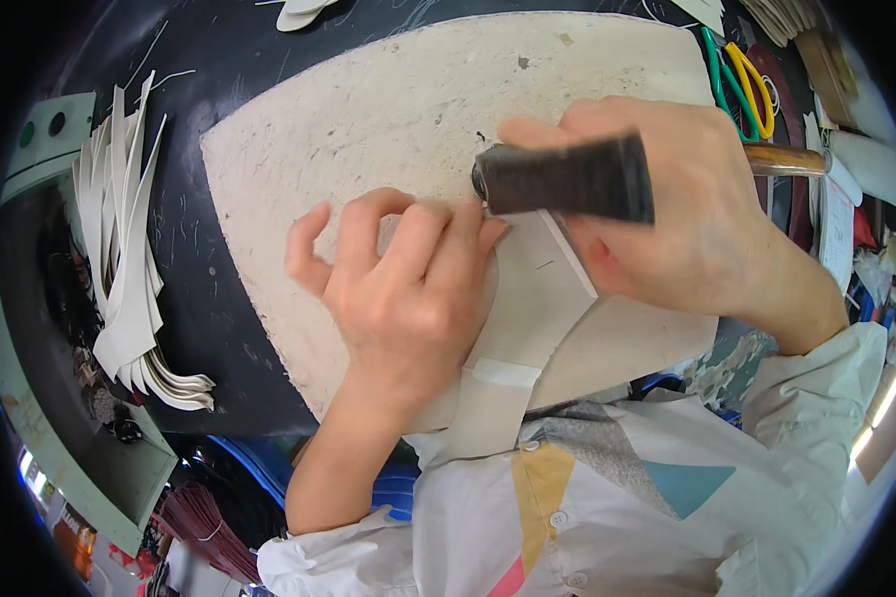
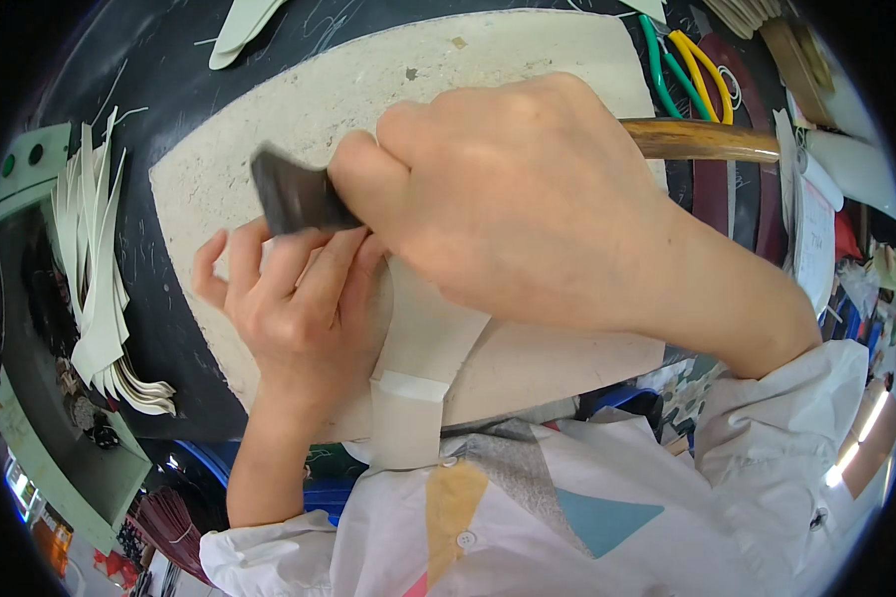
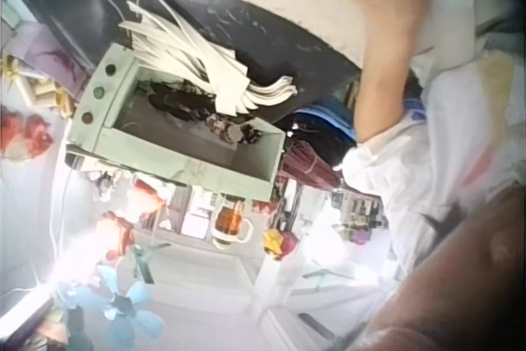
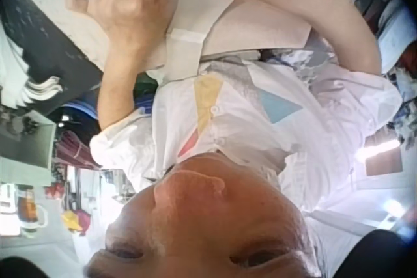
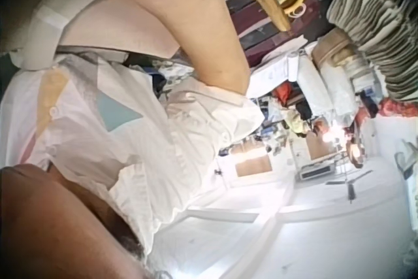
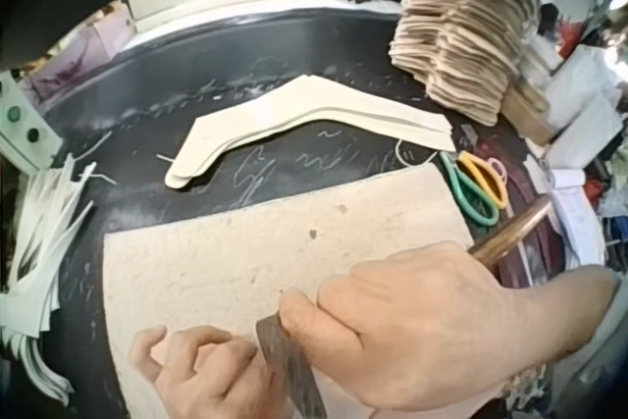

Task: Hammering and aligning white leather or synthetic shoe upper components on a workbench.

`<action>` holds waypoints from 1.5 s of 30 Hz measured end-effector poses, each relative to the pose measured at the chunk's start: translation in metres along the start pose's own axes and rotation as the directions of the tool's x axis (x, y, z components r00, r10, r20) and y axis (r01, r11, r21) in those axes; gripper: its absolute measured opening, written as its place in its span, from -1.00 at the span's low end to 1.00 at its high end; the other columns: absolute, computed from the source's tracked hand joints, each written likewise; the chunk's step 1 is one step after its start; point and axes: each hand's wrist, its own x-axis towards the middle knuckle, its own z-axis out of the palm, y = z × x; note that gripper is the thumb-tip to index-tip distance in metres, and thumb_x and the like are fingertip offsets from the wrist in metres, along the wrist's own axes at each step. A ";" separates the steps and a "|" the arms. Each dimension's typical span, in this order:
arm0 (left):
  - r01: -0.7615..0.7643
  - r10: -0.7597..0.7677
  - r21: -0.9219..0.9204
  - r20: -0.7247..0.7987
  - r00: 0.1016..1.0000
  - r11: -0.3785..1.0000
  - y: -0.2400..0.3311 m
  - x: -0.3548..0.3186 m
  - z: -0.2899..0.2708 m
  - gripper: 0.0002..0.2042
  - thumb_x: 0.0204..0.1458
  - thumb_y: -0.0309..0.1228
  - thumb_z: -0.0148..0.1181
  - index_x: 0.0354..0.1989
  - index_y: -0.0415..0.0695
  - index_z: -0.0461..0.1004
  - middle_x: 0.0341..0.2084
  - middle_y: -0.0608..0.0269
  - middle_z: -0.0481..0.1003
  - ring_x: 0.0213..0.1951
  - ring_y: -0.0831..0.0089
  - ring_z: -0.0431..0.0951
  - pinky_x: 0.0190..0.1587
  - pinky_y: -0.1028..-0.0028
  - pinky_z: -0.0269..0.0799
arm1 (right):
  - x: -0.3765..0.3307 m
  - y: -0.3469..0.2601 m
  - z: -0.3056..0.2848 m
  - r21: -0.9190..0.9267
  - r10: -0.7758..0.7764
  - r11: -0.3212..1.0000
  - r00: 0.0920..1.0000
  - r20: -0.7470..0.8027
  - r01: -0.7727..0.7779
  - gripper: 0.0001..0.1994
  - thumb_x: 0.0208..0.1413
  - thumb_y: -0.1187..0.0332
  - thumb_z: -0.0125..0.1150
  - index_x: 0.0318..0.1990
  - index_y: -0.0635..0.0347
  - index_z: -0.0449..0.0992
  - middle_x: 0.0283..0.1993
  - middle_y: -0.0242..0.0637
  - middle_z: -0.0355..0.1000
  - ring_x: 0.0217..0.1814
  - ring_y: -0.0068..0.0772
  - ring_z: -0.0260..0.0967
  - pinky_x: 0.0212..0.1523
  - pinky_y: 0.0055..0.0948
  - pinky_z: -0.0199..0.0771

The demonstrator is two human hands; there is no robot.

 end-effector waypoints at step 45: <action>-0.013 0.015 0.026 -0.074 0.997 1.000 0.016 -0.002 0.002 -0.79 -0.15 -0.34 0.46 -0.40 -0.14 0.58 -0.52 0.43 0.36 -0.37 0.44 0.44 -0.03 0.22 0.14 | -0.009 0.001 0.001 -0.025 -0.079 0.997 0.996 -0.048 0.077 -0.54 -0.26 0.45 0.38 -0.05 0.18 0.58 -0.51 -0.33 0.30 -0.53 -0.28 0.34 -0.55 -0.32 0.30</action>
